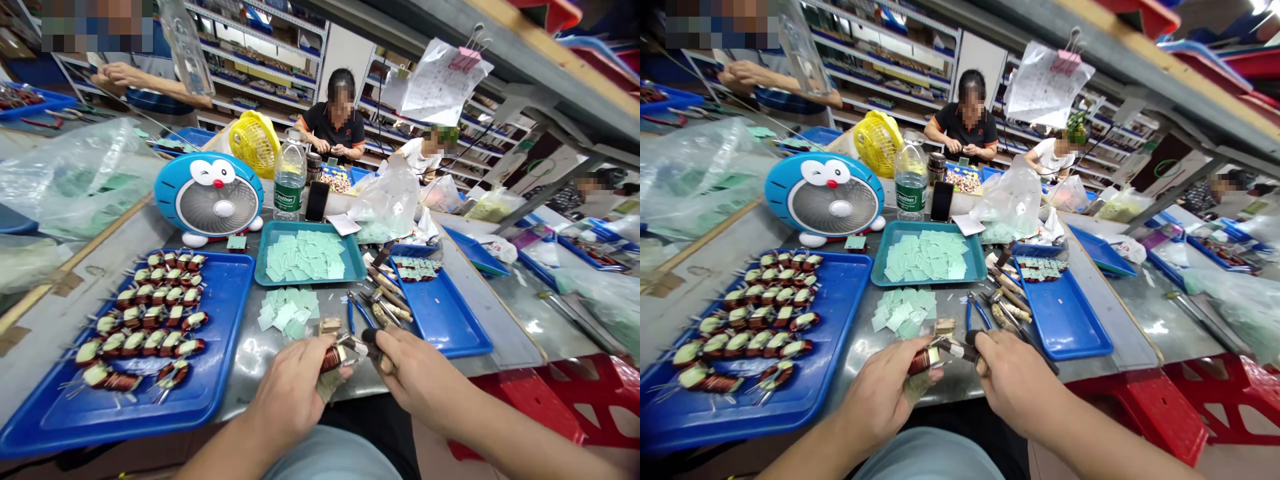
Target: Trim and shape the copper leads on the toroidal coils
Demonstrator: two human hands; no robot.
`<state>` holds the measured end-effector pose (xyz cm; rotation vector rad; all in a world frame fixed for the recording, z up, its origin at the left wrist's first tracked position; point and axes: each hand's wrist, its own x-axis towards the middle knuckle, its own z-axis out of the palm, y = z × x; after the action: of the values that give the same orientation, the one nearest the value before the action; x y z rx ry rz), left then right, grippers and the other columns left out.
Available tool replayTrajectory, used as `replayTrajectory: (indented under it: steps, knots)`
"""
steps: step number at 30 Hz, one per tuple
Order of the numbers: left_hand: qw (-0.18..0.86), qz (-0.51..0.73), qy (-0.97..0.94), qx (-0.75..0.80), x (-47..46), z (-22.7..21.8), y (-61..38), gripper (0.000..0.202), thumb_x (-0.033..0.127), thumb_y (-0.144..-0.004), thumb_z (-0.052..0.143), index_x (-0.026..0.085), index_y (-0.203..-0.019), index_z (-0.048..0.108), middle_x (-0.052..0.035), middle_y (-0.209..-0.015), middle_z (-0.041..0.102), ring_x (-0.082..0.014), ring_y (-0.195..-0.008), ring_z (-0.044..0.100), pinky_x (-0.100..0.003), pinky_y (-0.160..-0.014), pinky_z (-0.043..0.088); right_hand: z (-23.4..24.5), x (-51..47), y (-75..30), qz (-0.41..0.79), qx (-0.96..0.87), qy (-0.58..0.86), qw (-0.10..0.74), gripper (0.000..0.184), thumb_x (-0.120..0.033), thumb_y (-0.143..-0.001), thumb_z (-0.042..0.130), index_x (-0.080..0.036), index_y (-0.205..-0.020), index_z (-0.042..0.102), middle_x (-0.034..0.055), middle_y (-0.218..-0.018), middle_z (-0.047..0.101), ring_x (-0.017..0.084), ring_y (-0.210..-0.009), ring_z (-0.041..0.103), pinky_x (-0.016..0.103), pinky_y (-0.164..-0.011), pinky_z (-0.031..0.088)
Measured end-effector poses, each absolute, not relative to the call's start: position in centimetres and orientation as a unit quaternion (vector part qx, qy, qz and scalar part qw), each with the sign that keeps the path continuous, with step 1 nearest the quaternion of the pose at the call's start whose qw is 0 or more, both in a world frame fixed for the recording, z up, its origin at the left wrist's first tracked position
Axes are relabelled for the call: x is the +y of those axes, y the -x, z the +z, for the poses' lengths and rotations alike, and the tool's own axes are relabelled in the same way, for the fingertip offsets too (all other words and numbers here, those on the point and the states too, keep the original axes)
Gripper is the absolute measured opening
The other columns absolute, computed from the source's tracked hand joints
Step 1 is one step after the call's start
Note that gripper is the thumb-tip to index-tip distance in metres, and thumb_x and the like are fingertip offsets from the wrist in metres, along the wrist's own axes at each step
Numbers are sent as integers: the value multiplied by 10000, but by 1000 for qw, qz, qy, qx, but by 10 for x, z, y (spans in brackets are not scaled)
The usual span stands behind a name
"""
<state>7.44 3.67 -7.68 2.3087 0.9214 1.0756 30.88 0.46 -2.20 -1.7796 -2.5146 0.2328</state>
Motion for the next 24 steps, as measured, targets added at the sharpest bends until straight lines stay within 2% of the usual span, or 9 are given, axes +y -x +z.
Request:
replayTrajectory:
  steps: [3, 6, 9, 12, 15, 21, 24]
  knots:
    - [398, 356, -785, 314, 35, -73, -66, 283, 419, -991, 507, 186, -1137, 571, -51, -923, 706, -156, -811, 653, -245, -741, 478, -20, 3, -313, 91, -826, 555, 41, 202, -20, -808, 544, -207, -876, 511, 43, -916, 573, 228, -839, 519, 343, -730, 394]
    - [632, 325, -648, 274, 31, -71, -61, 396, 536, -990, 455, 166, -1084, 559, -37, -864, 629, -105, -726, 589, -209, -676, 470, -20, 3, -319, 69, -840, 533, 71, 158, -46, -875, 533, -192, -934, 547, 85, -1016, 570, 260, -949, 512, 394, -815, 420]
    - [760, 325, -515, 226, 26, -75, -62, 472, 594, -954, 495, 142, -1080, 542, -54, -872, 625, -85, -700, 576, -190, -647, 462, -21, 6, -322, 63, -855, 509, 83, 179, -47, -891, 516, -183, -996, 566, 104, -1086, 570, 275, -1003, 504, 427, -849, 431]
    - [805, 325, -458, 193, 24, -79, -67, 482, 587, -926, 556, 127, -1067, 545, -73, -826, 660, -88, -670, 589, -183, -621, 444, -21, 9, -323, 74, -863, 492, 81, 176, -32, -877, 503, -179, -955, 561, 101, -1091, 570, 259, -956, 498, 418, -812, 436]
    - [826, 327, -426, 172, 22, -83, -72, 476, 581, -915, 579, 128, -1056, 546, -57, -758, 646, -100, -649, 606, -176, -593, 442, -20, 10, -324, 92, -868, 483, 74, 166, -39, -881, 515, -180, -951, 565, 87, -1070, 575, 247, -932, 498, 405, -798, 436]
    - [838, 330, -400, 169, 22, -84, -81, 523, 620, -874, 607, 115, -1009, 580, -56, -793, 630, -118, -657, 655, -166, -559, 450, -17, 9, -333, 117, -870, 474, 67, 197, -57, -898, 545, -180, -1046, 585, 79, -1049, 576, 246, -949, 502, 401, -821, 435]
    - [843, 308, -406, 169, 22, -80, -83, 570, 654, -862, 592, 103, -1006, 589, -57, -749, 630, -103, -616, 630, -152, -532, 423, -17, 9, -337, 127, -877, 458, 74, 294, -56, -896, 542, -197, -1153, 572, 78, -1058, 576, 241, -932, 497, 391, -809, 431]
